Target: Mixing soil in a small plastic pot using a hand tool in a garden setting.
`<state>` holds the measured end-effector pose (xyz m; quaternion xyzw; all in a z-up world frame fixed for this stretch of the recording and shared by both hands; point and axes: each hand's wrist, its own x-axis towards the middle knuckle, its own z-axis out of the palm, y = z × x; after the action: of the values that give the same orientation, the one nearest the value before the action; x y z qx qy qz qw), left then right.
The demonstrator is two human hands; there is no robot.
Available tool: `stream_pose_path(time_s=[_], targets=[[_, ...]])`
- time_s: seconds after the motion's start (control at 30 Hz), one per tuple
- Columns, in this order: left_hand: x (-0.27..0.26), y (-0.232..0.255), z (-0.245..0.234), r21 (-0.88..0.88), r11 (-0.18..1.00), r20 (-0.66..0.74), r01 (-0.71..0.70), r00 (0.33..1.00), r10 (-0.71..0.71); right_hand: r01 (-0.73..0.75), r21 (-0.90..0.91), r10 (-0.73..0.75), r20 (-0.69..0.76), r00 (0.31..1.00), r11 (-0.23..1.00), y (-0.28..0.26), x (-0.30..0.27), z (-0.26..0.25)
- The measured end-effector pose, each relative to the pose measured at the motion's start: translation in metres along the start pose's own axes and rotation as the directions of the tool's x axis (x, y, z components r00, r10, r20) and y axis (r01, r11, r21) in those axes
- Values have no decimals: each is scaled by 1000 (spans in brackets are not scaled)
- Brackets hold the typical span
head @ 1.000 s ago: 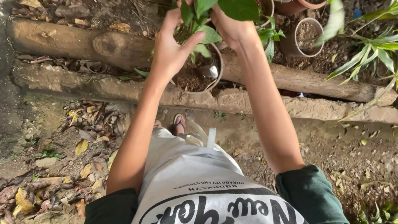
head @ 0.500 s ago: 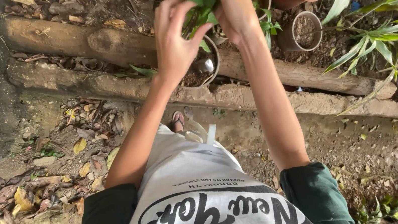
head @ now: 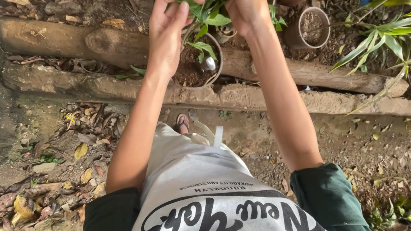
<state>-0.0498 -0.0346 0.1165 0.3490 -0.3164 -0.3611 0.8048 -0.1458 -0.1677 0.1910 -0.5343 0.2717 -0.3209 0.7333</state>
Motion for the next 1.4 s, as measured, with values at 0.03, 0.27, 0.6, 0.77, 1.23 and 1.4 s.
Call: stream_pose_path(time_s=[0.03, 0.27, 0.6, 0.77, 1.23, 1.4], targets=[[0, -1, -1, -92, 995, -27, 34, 999, -37, 0, 5, 0, -40, 999, 1000, 1, 0, 0], [-18, -4, -15, 87, 995, -23, 51, 999, -49, 17, 1, -17, -52, 999, 1000, 4, 0, -6], [-46, -40, -71, 631, 763, -130, 142, 989, -77, 41, -28, -41, 29, 999, 999, -1, 6, -14], [-43, -51, -70, 633, 741, -176, 223, 974, -142, 64, -49, -61, 60, 996, 997, -6, 5, -27], [24, -11, -36, -1, 691, 154, 723, 683, -714, 5, -33, 11, 470, 883, 999, 3, 4, -15], [25, 5, -26, 102, 815, 456, 570, 701, -548, 139, 54, -146, 534, 833, 989, 9, 7, -14]])
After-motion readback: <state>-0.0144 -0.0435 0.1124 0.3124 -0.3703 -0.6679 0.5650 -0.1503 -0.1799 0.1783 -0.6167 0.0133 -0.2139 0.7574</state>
